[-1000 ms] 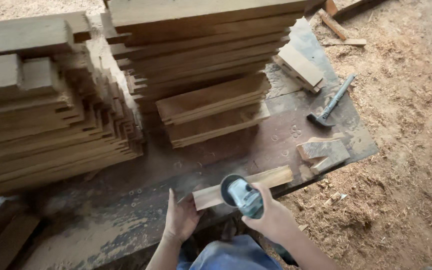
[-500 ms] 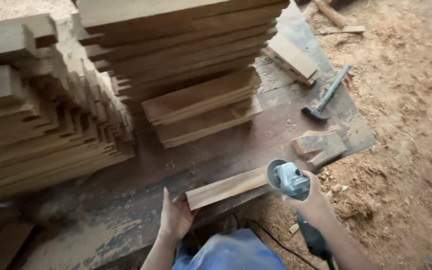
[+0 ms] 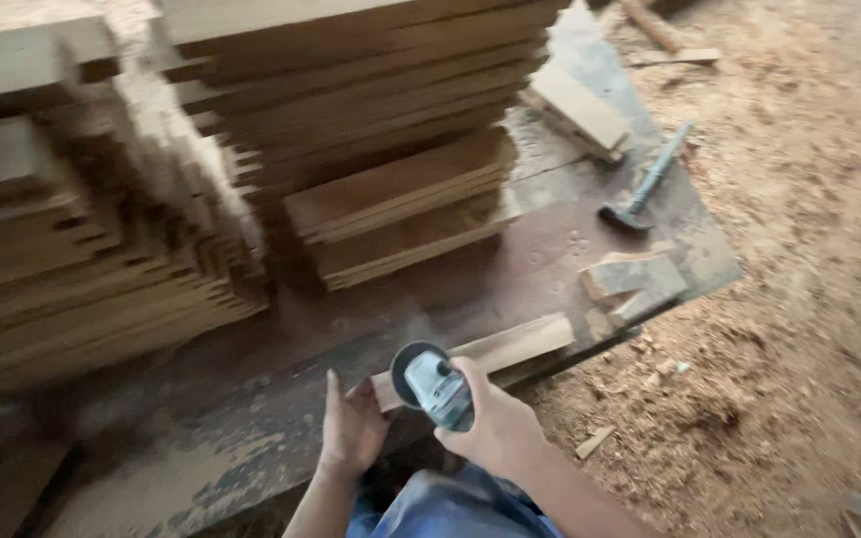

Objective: The person uses an angle grinder with a sanding disc to smooth the edges of wooden planks. They repeatedly pick up planks from a stack, sand the edges, and place them back on the stack.

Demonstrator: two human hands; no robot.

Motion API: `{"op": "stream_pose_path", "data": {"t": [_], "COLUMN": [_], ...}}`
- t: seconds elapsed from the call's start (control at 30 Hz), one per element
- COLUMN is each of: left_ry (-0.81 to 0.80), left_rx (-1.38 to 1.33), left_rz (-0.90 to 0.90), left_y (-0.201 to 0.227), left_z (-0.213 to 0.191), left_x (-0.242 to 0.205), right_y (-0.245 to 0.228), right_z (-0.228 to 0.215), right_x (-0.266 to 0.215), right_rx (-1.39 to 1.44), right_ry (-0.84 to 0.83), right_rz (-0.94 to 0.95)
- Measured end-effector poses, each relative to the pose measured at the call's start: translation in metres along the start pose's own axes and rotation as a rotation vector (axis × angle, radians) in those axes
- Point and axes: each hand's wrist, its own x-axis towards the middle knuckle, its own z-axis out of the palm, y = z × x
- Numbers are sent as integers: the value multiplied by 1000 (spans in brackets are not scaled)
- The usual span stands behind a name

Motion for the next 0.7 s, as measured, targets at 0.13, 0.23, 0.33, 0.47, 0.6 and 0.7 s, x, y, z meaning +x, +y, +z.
{"op": "stream_pose_path", "data": {"t": [0.13, 0.23, 0.33, 0.47, 0.6, 0.7], "left_ry": [-2, -4, -64, -70, -70, -22], "left_rx": [18, 14, 33, 73, 66, 47], "left_rz": [15, 20, 43, 39, 42, 13], "left_y": [2, -2, -2, -3, -1, -2], "left_z": [-3, -10, -14, -17, -10, -10], "left_x": [1, 5, 12, 10, 10, 7], "right_y": [22, 42, 56, 78, 102, 121], "right_z": [-11, -23, -35, -49, -62, -77], "right_x": [-1, -3, 1, 2, 9, 11], "right_rx": [-12, -21, -61, -39, 20, 48], "right_ry": [16, 37, 40, 94, 118, 119], "right_rz": [100, 169, 265, 278, 404, 633]}}
